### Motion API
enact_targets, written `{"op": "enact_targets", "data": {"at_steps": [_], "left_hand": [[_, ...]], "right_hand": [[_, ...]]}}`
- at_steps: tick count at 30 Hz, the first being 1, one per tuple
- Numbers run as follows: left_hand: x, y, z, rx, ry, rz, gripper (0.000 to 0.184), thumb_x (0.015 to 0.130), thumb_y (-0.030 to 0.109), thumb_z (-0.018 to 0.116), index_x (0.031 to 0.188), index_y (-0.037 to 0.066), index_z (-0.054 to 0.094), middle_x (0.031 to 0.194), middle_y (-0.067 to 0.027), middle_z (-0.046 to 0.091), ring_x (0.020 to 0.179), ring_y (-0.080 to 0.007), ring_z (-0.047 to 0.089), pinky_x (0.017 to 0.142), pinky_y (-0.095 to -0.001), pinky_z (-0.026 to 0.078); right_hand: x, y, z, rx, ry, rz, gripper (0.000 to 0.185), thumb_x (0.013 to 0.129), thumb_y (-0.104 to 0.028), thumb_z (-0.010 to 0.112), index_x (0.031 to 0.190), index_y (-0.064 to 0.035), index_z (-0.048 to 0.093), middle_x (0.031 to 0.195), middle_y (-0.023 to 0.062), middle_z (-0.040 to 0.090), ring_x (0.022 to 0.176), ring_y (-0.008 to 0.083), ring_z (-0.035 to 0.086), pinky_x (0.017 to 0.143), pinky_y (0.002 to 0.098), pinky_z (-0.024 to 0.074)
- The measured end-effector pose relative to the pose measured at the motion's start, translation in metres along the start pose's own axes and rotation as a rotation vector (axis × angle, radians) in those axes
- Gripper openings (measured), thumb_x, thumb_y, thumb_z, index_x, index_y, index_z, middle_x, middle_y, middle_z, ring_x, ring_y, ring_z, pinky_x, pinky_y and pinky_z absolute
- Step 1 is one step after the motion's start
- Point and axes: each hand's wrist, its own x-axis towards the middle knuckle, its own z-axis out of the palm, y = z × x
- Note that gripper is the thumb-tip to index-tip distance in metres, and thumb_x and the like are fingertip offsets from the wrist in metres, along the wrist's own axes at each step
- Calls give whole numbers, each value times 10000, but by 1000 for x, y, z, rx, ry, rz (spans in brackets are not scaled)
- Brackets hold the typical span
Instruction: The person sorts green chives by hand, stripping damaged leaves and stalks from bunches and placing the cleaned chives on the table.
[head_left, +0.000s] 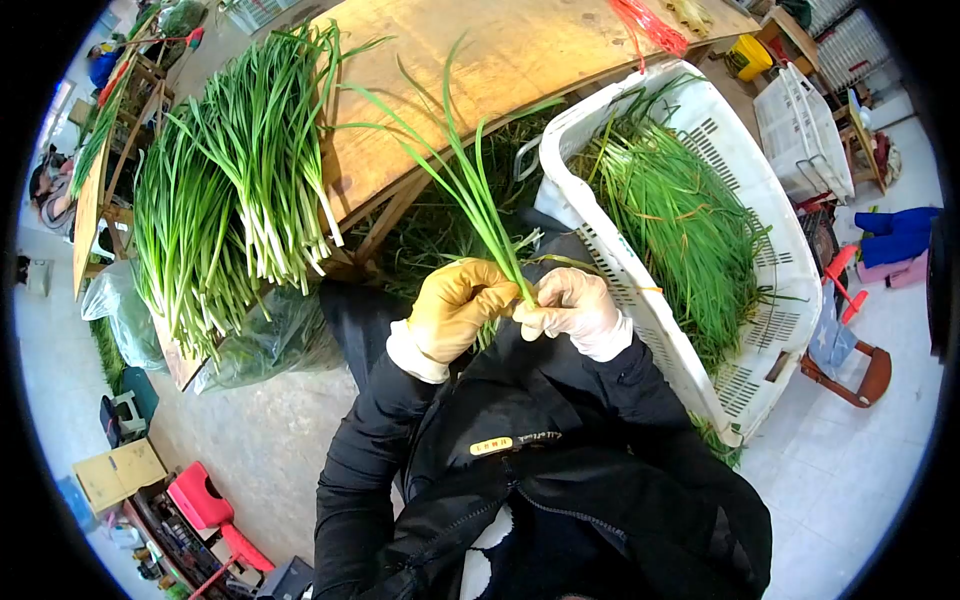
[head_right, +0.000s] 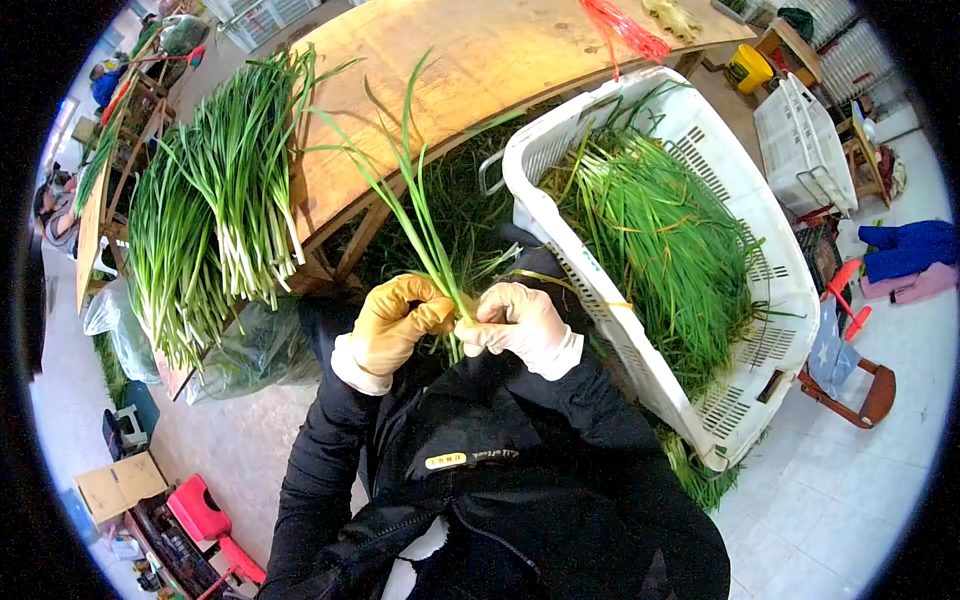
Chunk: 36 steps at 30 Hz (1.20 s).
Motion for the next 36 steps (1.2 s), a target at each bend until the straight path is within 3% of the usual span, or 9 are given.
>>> {"op": "enact_targets", "data": {"at_steps": [5, 10, 14, 17, 24, 27, 29, 31, 36], "left_hand": [[-11, -9, 0, -126, 161, 63, 111, 830, 87, 534, 804, -21, 539, 745, -49, 580, 663, -99, 528, 632, -221, 439], [-7, 2, -6, 601, 121, 346, 34, 769, 56, 575, 800, 43, 574, 688, -55, 559, 655, -185, 535, 594, -272, 420], [-6, 1, -8, 624, 132, 332, 44, 745, 17, 581, 766, 54, 570, 673, -50, 549, 624, -185, 511, 584, -294, 404], [-6, 6, -3, 820, 52, 377, 43, 730, 38, 585, 761, 63, 571, 658, -77, 544, 608, -229, 523, 559, -309, 411], [-37, -11, -6, 1337, 221, 504, 194, 656, 139, 618, 844, 169, 579, 632, -16, 512, 588, -211, 511, 518, -325, 389], [-62, -49, -21, 1584, 14, 384, 139, 698, 198, 565, 834, 183, 589, 665, -9, 528, 602, -195, 525, 520, -317, 414], [-71, -53, -30, 1520, -309, -161, 206, 729, 114, 492, 923, 121, 563, 870, -37, 585, 753, -234, 583, 616, -336, 478], [-80, -47, -32, 1692, -82, -107, 372, 719, 135, 550, 1086, 110, 498, 928, -75, 595, 771, -229, 591, 632, -346, 479], [-46, 1, -39, 577, 436, -165, 155, 760, 178, 604, 715, 33, 568, 500, -38, 511, 385, -115, 468, 412, -250, 386]], "right_hand": [[9, -6, 11, -76, -36, -75, 158, 711, -91, 677, 710, -30, 532, 632, 39, 588, 515, 55, 517, 462, 165, 384], [16, -5, 10, -230, -117, -54, 306, 708, -190, 692, 890, -30, 504, 810, 15, 531, 745, 83, 513, 664, 227, 430], [43, -2, -3, -446, -53, 82, 656, 772, -659, 321, 895, -53, 541, 768, 23, 518, 657, 103, 473, 568, 208, 360], [82, 25, 0, -38, -107, 424, 521, 802, -541, 438, 931, -56, 579, 755, 47, 570, 620, 101, 480, 551, 221, 371], [105, -8, 11, 302, -186, 194, 266, 841, -251, 501, 919, -14, 595, 947, 111, 610, 754, 89, 591, 633, 213, 482], [113, -18, -1, 365, -175, 148, 270, 854, -232, 483, 943, 3, 583, 1005, 143, 587, 802, 108, 597, 632, 210, 484], [113, -32, 0, 345, -190, 136, 281, 860, -223, 472, 966, 18, 570, 1038, 157, 569, 808, 116, 597, 646, 208, 486], [116, -30, 1, 281, -190, 125, 310, 869, -236, 448, 976, 32, 560, 1055, 161, 559, 852, 149, 588, 694, 227, 477], [109, -14, 12, 116, -379, 93, 384, 869, -315, 419, 872, 33, 582, 997, 197, 573, 910, 219, 559, 759, 272, 424]]}}
